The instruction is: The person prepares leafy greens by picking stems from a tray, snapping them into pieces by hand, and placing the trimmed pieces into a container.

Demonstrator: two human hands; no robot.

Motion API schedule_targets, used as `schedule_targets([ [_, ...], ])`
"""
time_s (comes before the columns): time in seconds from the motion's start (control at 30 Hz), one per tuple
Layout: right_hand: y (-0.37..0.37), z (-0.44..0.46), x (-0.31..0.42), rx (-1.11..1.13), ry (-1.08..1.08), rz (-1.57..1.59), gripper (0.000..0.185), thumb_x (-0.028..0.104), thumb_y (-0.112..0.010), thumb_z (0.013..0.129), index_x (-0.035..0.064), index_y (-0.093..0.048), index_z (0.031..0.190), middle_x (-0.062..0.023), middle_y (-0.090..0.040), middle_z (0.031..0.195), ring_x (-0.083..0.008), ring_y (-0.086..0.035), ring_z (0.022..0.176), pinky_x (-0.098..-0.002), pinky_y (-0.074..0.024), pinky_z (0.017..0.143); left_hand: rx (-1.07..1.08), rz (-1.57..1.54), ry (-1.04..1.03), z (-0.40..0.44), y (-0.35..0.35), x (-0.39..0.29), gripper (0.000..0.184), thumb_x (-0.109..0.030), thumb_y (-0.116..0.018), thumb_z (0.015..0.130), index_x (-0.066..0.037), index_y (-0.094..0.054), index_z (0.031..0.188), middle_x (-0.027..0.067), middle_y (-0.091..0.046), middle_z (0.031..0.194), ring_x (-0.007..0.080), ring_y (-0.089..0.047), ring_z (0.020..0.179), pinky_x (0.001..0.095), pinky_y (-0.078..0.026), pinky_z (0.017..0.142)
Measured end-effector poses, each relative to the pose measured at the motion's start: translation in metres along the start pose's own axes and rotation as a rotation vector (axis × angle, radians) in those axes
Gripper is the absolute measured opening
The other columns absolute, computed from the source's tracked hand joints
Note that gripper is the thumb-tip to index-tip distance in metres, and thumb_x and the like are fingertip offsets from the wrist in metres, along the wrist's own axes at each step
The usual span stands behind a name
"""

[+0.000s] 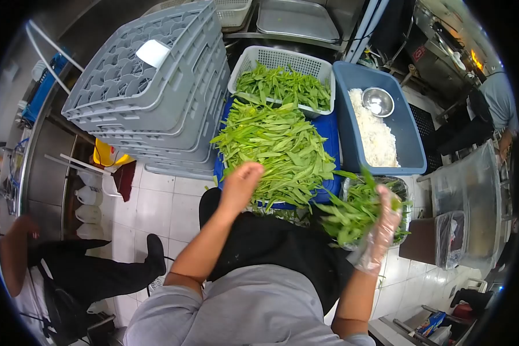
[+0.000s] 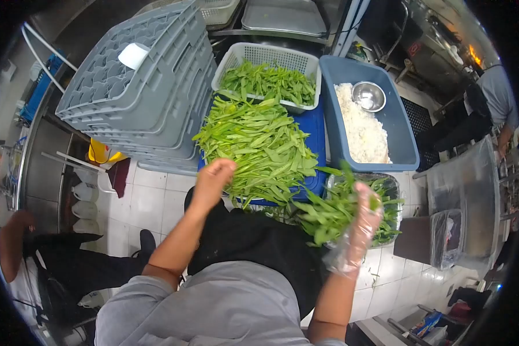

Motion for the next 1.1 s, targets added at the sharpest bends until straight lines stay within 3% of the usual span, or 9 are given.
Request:
schedule_targets([
  [0.03,0.027,0.004,-0.007,0.009,0.023,-0.059,0.012,0.018,-0.065,0.091,0.0062,-0.063,0.089,-0.0013,-0.064,0.083,-0.0111,-0.055,0.079,-0.0273,-0.0405,0.081,-0.121,0.296,-0.34,0.008,0.017,-0.018,0.012,-0.011,-0.061,0.09,-0.001,-0.065,0.095,0.0089,-0.064,0.083,0.0193,-0.061,0.073,0.0304,-0.048,0.067],
  [0.1,0.063,0.0,-0.015,0.046,0.027,-0.013,0.012,0.018,-0.064,0.091,0.0067,-0.061,0.088,-0.0007,-0.062,0.081,-0.0112,-0.053,0.077,-0.0271,-0.0387,0.082,-0.18,0.55,-0.546,0.024,0.035,-0.039,0.007,-0.004,-0.063,0.085,0.0,-0.064,0.091,0.0143,-0.063,0.086,0.0314,-0.062,0.077,0.0368,-0.05,0.07],
  [0.27,0.095,-0.018,-0.017,0.087,-0.016,0.017,0.016,0.019,-0.063,0.092,0.0076,-0.053,0.088,-0.0026,-0.055,0.072,-0.014,-0.053,0.075,-0.0289,-0.04,0.078,-0.09,0.635,-0.637,0.042,0.003,-0.055,0.012,-0.012,-0.065,0.085,-0.002,-0.066,0.091,0.0131,-0.062,0.087,0.0308,-0.062,0.084,0.0394,-0.05,0.071],
  [0.4,0.079,-0.028,-0.015,0.032,-0.025,0.149,0.015,0.017,-0.063,0.092,0.0072,-0.052,0.09,-0.0025,-0.052,0.067,-0.0172,-0.056,0.067,-0.0319,-0.0446,0.071,0.08,1.226,-0.529,0.037,-0.043,-0.022,0.02,-0.023,-0.064,0.082,-0.005,-0.064,0.091,0.0128,-0.062,0.093,0.0349,-0.06,0.093,0.0473,-0.052,0.076],
  [0.5,0.065,-0.028,-0.02,0.14,-0.02,0.105,0.013,0.015,-0.062,0.093,0.0059,-0.053,0.091,-0.0038,-0.054,0.066,-0.0167,-0.055,0.065,-0.033,-0.0466,0.071,0.145,1.262,-0.465,0.057,-0.041,-0.013,0.018,-0.012,-0.061,0.078,-0.005,-0.065,0.094,0.0106,-0.062,0.096,0.0291,-0.062,0.096,0.046,-0.054,0.07],
  [0.7,0.049,-0.032,-0.026,0.215,-0.053,0.13,0.011,0.007,-0.062,0.091,0.0026,-0.053,0.093,-0.006,-0.055,0.068,-0.0162,-0.054,0.064,-0.0338,-0.047,0.072,-0.255,0.823,-0.737,0.078,0.005,-0.118,0.014,-0.015,-0.052,0.091,-0.003,-0.06,0.09,0.0172,-0.061,0.091,0.0391,-0.061,0.083,0.0457,-0.049,0.071],
  [0.8,0.043,-0.037,-0.025,0.217,-0.06,0.14,0.011,0.01,-0.062,0.092,0.0036,-0.053,0.09,-0.0058,-0.056,0.068,-0.0159,-0.054,0.065,-0.0329,-0.0461,0.071,-0.148,0.739,-0.74,0.078,0.012,-0.128,0.02,-0.024,-0.056,0.092,-0.004,-0.062,0.093,0.0178,-0.061,0.093,0.0396,-0.061,0.084,0.0472,-0.048,0.072],
  [0.9,0.039,-0.042,-0.024,0.227,-0.05,0.135,0.015,0.015,-0.061,0.093,0.005,-0.054,0.085,-0.0052,-0.056,0.066,-0.0163,-0.054,0.064,-0.0325,-0.0452,0.07,0.226,1.042,-0.35,0.071,-0.023,-0.061,0.03,-0.033,-0.063,0.087,-0.005,-0.067,0.1,0.0185,-0.062,0.102,0.0376,-0.059,0.1,0.0449,-0.047,0.085],
  [1.1,0.048,-0.053,-0.023,0.235,-0.086,0.139,0.012,0.012,-0.062,0.091,0.0046,-0.053,0.086,-0.0051,-0.055,0.067,-0.0161,-0.054,0.064,-0.0323,-0.045,0.07,0.334,1.034,-0.289,0.084,-0.028,-0.021,0.021,-0.019,-0.053,0.086,-0.003,-0.053,0.101,0.0221,-0.059,0.104,0.0406,-0.058,0.099,0.0503,-0.047,0.083],
])
Point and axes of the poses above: each hand's wrist, its own z-axis towards the middle knuckle, its own y-axis out of the back of the hand, x = y × z, the point moved 4 cm from there along z, towards the middle knuckle
